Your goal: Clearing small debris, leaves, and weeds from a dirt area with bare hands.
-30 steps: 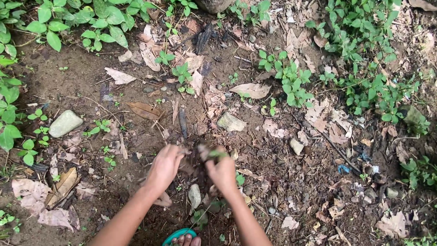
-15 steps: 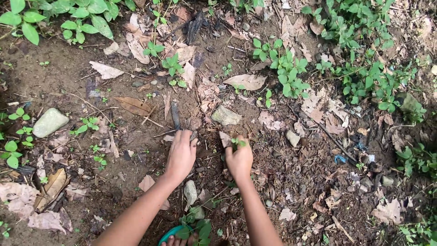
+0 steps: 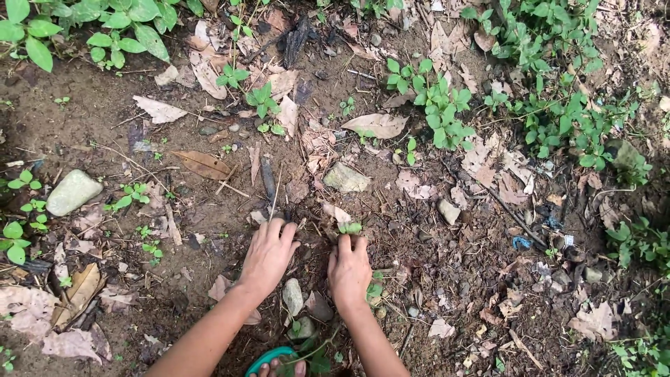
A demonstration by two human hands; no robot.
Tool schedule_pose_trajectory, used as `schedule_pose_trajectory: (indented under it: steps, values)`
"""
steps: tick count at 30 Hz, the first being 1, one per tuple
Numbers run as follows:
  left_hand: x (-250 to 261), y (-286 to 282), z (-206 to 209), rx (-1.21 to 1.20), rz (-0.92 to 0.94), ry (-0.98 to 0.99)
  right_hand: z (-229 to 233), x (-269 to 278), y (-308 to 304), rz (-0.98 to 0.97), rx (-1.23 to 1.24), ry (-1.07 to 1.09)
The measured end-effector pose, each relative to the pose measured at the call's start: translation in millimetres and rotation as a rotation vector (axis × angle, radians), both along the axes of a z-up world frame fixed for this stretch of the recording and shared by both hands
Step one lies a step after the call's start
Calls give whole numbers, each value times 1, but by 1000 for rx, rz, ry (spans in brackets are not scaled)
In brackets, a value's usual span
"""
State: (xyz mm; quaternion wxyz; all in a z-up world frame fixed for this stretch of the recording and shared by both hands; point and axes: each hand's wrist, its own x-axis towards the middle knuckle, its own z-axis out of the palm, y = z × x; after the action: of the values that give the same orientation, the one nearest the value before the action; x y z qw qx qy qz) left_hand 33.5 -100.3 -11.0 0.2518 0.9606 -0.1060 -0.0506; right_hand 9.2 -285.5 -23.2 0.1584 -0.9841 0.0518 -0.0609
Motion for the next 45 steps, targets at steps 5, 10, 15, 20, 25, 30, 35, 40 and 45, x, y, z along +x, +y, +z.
schedule_pose_trajectory:
  steps: [5, 10, 15, 20, 25, 30, 35, 40, 45]
  values:
    - [4, 7, -23, -188, 124, 70, 20, 23, 12, 48, 175, -22]
    - [2, 43, -16, -345, 358, -37, 50, 41, 42, 139, 119, -99]
    - [1, 103, 2, -319, 564, -371, 6, 41, 43, 281, 30, -118]
    - [-18, 157, 1, -197, 806, -378, 32, 55, 72, 202, 283, -13]
    - [-47, 177, -22, -22, 942, -274, 28, 68, 108, 182, 519, 34]
    - [-55, 165, 1, 116, 747, -168, 31, 57, 150, 196, 607, 172]
    - [-57, 184, -27, 82, 665, -222, 25, 46, 172, 233, 588, 272]
    - [-32, 206, -44, -111, 703, -140, 27, 47, 194, 256, 525, 327]
    - [16, 228, -6, -282, 842, -272, 12, 69, 213, 387, 522, 155]
